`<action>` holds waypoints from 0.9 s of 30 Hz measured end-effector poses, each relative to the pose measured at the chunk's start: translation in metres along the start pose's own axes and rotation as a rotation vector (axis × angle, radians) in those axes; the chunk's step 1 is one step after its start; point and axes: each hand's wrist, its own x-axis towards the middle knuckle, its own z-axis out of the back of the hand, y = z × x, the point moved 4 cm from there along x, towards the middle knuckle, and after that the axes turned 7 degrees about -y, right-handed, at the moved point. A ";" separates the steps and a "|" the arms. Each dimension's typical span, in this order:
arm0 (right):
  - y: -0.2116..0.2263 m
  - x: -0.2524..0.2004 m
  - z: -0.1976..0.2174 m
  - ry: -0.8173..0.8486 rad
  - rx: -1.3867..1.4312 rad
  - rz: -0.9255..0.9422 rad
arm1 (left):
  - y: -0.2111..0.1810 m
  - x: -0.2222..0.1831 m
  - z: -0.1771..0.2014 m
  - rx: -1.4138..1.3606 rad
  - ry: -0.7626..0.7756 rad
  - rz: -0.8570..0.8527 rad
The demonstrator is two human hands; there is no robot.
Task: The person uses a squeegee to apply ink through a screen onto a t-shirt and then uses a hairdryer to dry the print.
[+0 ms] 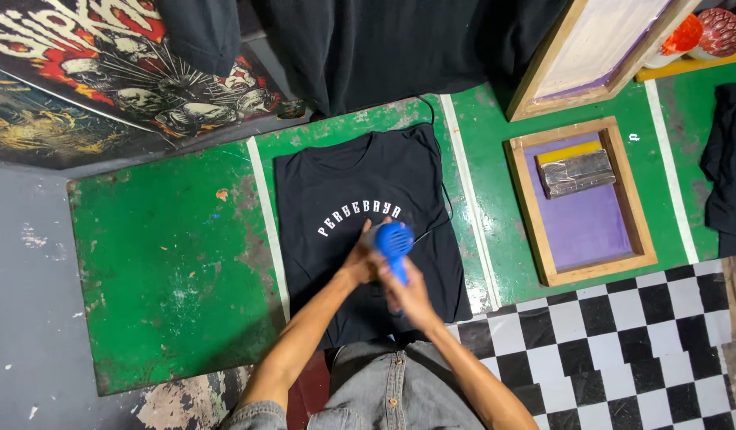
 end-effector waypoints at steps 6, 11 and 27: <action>-0.038 -0.034 -0.051 0.412 -0.146 0.059 | -0.003 0.002 0.015 -0.166 -0.101 -0.039; -0.050 -0.012 -0.031 0.288 -0.194 0.049 | 0.045 0.002 0.047 -0.051 0.085 0.111; 0.003 0.060 0.089 -0.328 -0.104 0.098 | 0.050 -0.056 0.042 -0.098 0.115 0.387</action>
